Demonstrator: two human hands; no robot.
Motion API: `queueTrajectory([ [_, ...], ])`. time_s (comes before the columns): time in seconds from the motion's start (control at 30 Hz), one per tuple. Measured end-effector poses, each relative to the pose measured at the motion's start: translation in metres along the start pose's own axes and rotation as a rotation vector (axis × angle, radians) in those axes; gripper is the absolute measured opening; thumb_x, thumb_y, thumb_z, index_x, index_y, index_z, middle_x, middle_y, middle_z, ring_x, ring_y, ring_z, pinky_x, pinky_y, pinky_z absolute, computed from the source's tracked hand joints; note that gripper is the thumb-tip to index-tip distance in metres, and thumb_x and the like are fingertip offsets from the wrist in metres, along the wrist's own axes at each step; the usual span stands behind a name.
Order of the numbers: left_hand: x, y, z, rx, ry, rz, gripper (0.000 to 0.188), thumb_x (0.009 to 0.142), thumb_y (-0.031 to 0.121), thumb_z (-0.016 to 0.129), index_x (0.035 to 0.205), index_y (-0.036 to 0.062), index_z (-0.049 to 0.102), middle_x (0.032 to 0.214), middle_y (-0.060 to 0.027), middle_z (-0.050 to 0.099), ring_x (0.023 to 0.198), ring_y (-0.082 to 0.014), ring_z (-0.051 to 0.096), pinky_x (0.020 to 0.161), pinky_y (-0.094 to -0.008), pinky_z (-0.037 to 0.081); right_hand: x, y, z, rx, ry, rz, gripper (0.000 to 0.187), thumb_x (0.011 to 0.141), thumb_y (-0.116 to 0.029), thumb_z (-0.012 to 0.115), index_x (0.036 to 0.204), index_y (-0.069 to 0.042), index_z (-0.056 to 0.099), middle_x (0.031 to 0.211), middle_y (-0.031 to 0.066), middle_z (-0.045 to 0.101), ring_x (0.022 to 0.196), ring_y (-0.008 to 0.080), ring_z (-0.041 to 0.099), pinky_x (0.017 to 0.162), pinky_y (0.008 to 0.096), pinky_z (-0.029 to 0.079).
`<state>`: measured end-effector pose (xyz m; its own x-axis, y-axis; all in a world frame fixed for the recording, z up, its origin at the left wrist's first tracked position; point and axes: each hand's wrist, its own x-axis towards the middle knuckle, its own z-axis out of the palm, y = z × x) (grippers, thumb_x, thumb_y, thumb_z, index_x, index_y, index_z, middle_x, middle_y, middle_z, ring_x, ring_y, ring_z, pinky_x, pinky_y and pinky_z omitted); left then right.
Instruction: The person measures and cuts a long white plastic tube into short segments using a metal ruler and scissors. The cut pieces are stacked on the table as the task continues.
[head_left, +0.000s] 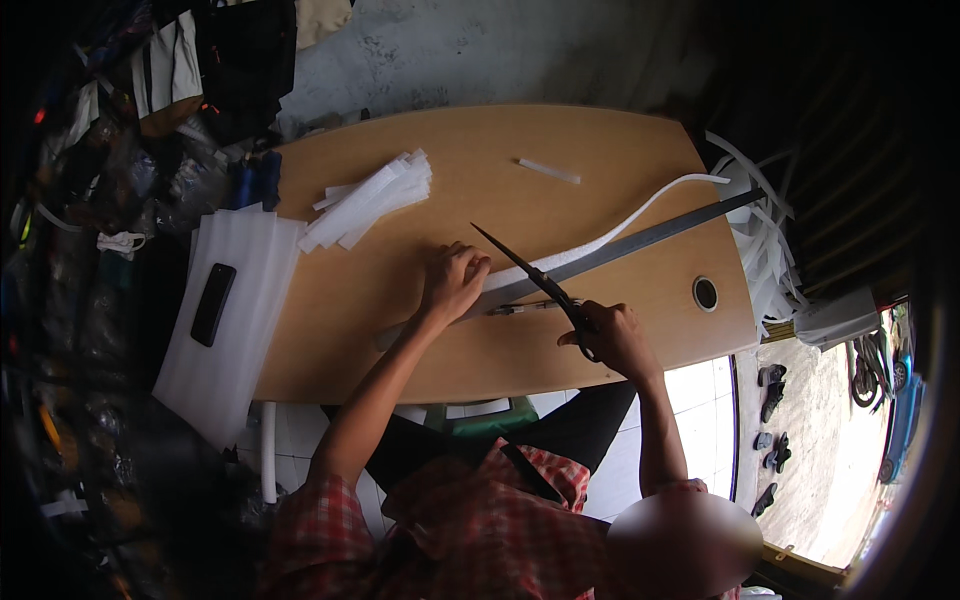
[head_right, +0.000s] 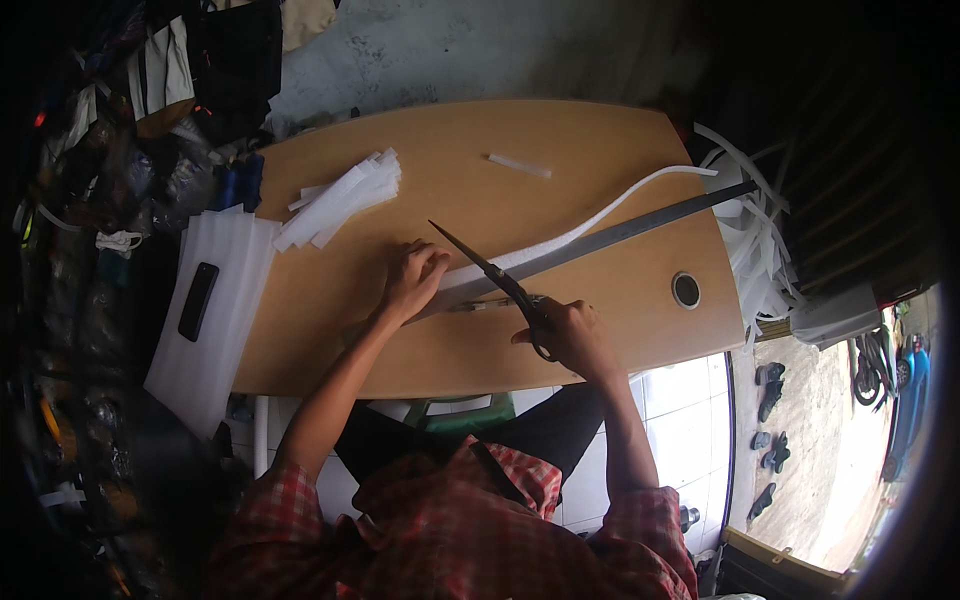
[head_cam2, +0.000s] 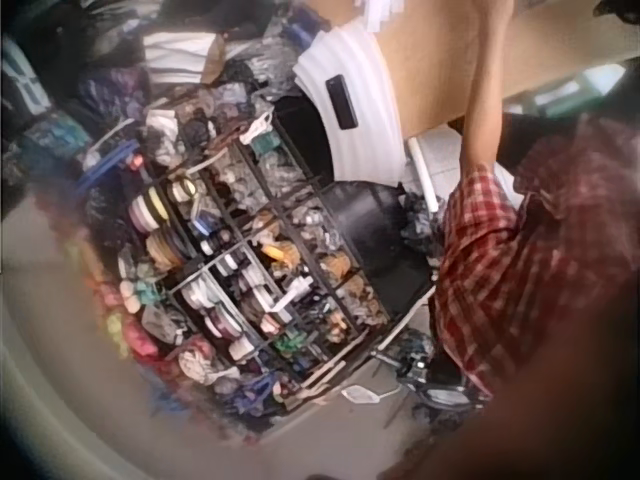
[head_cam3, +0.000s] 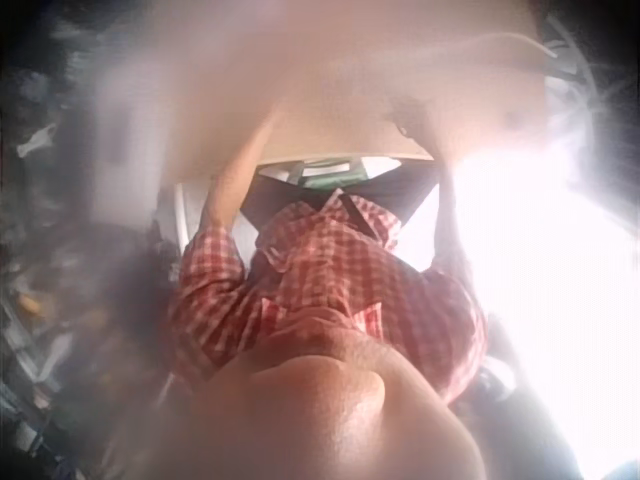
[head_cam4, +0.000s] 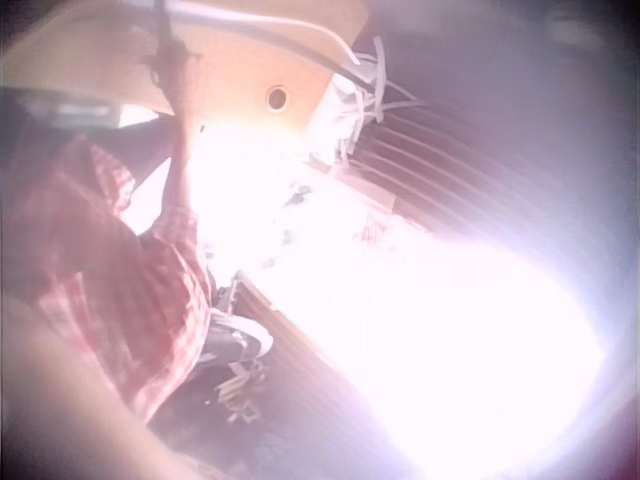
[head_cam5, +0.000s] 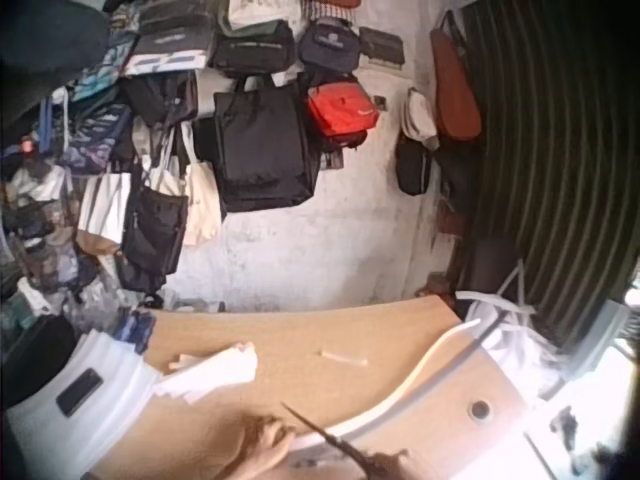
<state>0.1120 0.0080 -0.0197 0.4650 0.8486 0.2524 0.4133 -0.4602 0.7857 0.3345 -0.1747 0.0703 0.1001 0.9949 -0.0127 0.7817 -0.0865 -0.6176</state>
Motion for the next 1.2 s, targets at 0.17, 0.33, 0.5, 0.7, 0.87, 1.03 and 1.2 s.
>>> queueTrajectory([
  [0.17,-0.021,0.002,0.004,0.103,0.037,0.241,0.013,0.095,0.013,0.066,0.1,0.0015,0.07,0.091,-0.015,0.067,0.088,-0.0334,0.065,0.078,-0.0435,0.05,0.075,0.023,-0.022,-0.25,0.019,-0.04,0.034,0.08,-0.038,0.084,0.089,-0.006,0.075,0.067,0.0112,0.068,0.065,0.0315,0.069,0.064,0.0445,0.052],
  [0.33,-0.033,-0.015,-0.011,-0.003,-0.012,0.225,0.014,0.095,-0.002,0.059,0.105,-0.0015,0.068,0.094,-0.0173,0.064,0.088,-0.0362,0.064,0.078,-0.0432,0.051,0.122,0.022,-0.019,-0.233,-0.044,-0.039,0.037,0.078,-0.039,0.085,0.087,-0.005,0.075,0.074,0.0135,0.072,0.073,0.0344,0.071,0.069,0.0451,0.055],
  [0.5,-0.048,-0.014,-0.04,0.02,-0.039,0.197,0.027,0.093,-0.009,0.056,0.115,-0.0019,0.068,0.095,-0.0184,0.06,0.087,-0.038,0.063,0.079,-0.0439,0.05,0.169,0.053,0.004,-0.234,-0.036,-0.149,0.036,0.078,-0.033,0.084,0.102,-0.008,0.074,0.087,0.0139,0.074,0.088,0.0353,0.072,0.078,0.0464,0.056],
  [0.7,-0.063,-0.017,-0.068,0.113,-0.06,0.163,0.032,0.092,-0.01,0.057,0.121,-0.0014,0.068,0.095,-0.0185,0.059,0.086,-0.0371,0.062,0.08,-0.044,0.05,0.213,0.073,0.016,-0.372,-0.048,-0.27,0.043,0.082,-0.021,0.079,0.124,-0.016,0.07,0.116,0.0107,0.07,0.111,0.0309,0.067,0.092,0.0444,0.054],
  [0.87,-0.076,-0.022,-0.075,0.077,-0.039,0.1,0.03,0.094,-0.007,0.059,0.123,-0.002,0.067,0.096,-0.0175,0.058,0.087,-0.035,0.063,0.079,-0.0426,0.051,0.215,0.071,0.018,-0.367,-0.102,-0.215,0.041,0.084,-0.017,0.076,0.125,-0.02,0.071,0.131,0.0081,0.062,0.127,0.0298,0.057,0.102,0.0453,0.048],
  [1.03,-0.077,-0.029,-0.081,0.083,-0.003,0.124,0.028,0.096,-0.004,0.059,0.122,-0.0021,0.067,0.097,-0.0166,0.059,0.086,-0.0342,0.064,0.078,-0.0421,0.052,0.186,0.056,0.025,-0.422,0.129,-0.315,0.036,0.084,-0.014,0.077,0.12,-0.012,0.07,0.124,0.011,0.064,0.122,0.0304,0.058,0.102,0.0442,0.047],
  [1.2,-0.082,-0.035,-0.096,0.134,-0.014,0.093,0.023,0.096,0.002,0.063,0.118,0.0009,0.07,0.1,-0.0155,0.062,0.09,-0.0337,0.066,0.081,-0.0427,0.052,0.139,0.024,0.058,-0.206,-0.009,-0.531,0.023,0.087,-0.022,0.075,0.108,-0.011,0.07,0.11,0.0063,0.064,0.112,0.0276,0.06,0.097,0.0422,0.045],
])
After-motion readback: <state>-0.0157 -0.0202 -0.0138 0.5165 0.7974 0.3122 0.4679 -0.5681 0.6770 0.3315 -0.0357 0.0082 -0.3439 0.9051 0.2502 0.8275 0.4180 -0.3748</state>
